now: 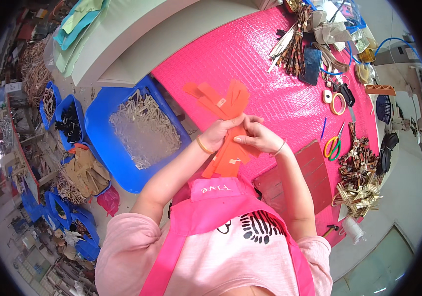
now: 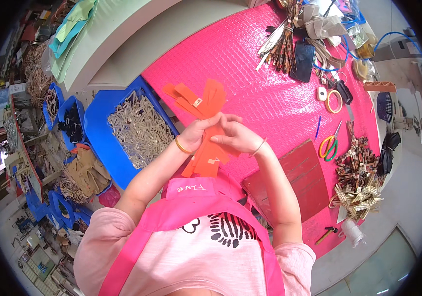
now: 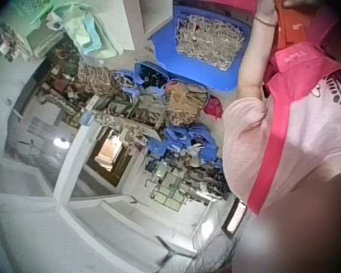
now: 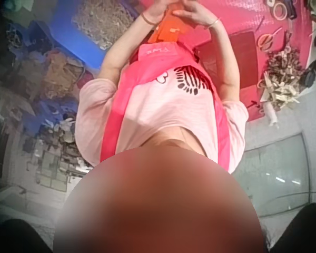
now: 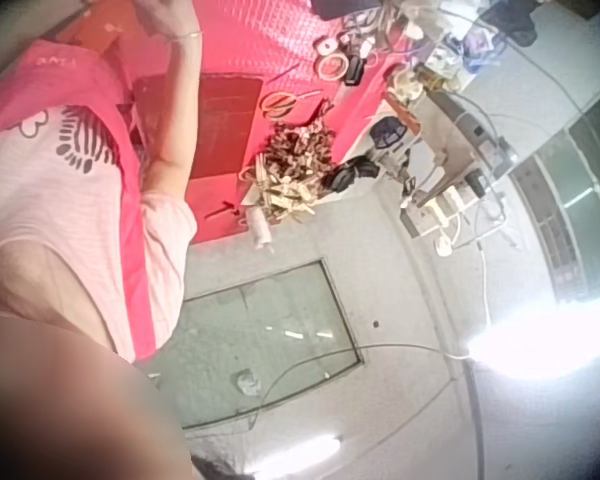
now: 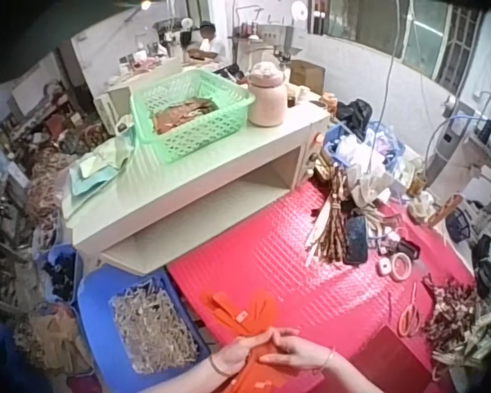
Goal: Assembling and trimming decorative straw or fiber bows.
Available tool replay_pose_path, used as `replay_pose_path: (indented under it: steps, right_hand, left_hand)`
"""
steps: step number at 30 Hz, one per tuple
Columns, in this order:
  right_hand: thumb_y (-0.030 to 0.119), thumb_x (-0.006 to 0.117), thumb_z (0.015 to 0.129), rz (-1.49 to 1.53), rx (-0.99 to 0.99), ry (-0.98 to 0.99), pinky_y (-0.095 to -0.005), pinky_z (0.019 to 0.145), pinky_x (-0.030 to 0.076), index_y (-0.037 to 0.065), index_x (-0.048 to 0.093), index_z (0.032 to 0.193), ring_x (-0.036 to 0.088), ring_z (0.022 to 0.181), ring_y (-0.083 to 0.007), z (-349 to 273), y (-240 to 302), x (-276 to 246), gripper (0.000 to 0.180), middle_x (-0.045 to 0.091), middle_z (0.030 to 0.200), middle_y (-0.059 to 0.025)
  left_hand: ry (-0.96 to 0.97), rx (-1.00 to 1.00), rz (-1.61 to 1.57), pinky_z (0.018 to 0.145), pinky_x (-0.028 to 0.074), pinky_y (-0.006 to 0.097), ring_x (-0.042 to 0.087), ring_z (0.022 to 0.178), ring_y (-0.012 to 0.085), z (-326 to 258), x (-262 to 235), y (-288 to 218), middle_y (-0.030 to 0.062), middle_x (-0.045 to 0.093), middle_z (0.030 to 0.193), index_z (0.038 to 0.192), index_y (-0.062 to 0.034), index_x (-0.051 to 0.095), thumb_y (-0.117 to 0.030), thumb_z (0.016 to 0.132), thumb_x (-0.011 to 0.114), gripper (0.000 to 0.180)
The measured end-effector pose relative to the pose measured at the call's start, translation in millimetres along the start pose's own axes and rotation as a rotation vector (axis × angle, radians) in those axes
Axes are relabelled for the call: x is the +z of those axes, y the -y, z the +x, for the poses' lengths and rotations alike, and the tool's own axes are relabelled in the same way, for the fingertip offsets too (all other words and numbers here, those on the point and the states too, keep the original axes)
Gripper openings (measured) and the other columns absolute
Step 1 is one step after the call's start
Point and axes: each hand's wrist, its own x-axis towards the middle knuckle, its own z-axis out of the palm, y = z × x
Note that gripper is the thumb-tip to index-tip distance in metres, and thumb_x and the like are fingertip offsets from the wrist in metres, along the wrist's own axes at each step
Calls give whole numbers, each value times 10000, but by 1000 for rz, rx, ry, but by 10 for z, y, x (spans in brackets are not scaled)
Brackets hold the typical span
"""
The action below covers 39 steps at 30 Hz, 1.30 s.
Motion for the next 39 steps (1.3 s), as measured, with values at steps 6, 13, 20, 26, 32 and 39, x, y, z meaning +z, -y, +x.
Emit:
replay_pose_path:
  steps: [6, 13, 20, 26, 32, 39]
  right_hand:
    - [321, 544, 810, 193, 25, -441, -250, 557, 451, 28, 606, 821, 562, 568, -113, 467, -216, -866, 300, 611, 675, -62]
    - [151, 438, 777, -1040, 345, -1208, -372, 696, 419, 61, 561, 856, 528, 850, -252, 1923, -742, -1692, 172, 546, 898, -101]
    - [153, 415, 823, -786, 215, -1197, -356, 749, 368, 39, 499, 855, 474, 879, -243, 2035, -890, -1661, 145, 543, 843, -90]
    - [168, 413, 884, 407, -355, -786, -281, 753, 412, 40, 454, 835, 536, 713, -142, 1272, -161, -1136, 143, 564, 700, -70]
    - [65, 463, 838, 1159, -315, -404, -271, 650, 476, 55, 424, 894, 540, 606, -168, 609, 318, -696, 69, 572, 936, -159]
    - [216, 558, 807, 993, -286, -485, -256, 588, 511, 57, 435, 930, 589, 693, -152, 401, 19, -399, 236, 438, 1198, -180]
  left_hand:
    - [-103, 376, -166, 849, 405, 377, 483, 718, 143, -22, -486, -167, -13, 379, 603, 813, -84, 487, -268, 872, 429, 202]
    - [-248, 293, -215, 862, 380, 369, 423, 598, 125, 54, -466, -241, 0, 344, 546, 615, -117, 373, -299, 888, 393, 328]
    - [-179, 233, -88, 894, 352, 368, 393, 594, 119, 164, -588, -329, -20, 305, 560, 644, -123, 351, -256, 885, 402, 280]
    - [-166, 197, -102, 858, 399, 363, 522, 694, 162, 253, -550, -489, 23, 457, 704, 886, -74, 453, -74, 845, 446, 42]
    - [-154, 135, -50, 844, 404, 352, 485, 626, 152, 296, -407, -532, 23, 445, 663, 884, -53, 456, -79, 831, 469, 61]
    - [-125, 139, 92, 653, 380, 249, 422, 584, 121, 240, -100, -391, 14, 415, 627, 861, -27, 466, -76, 795, 467, 82]
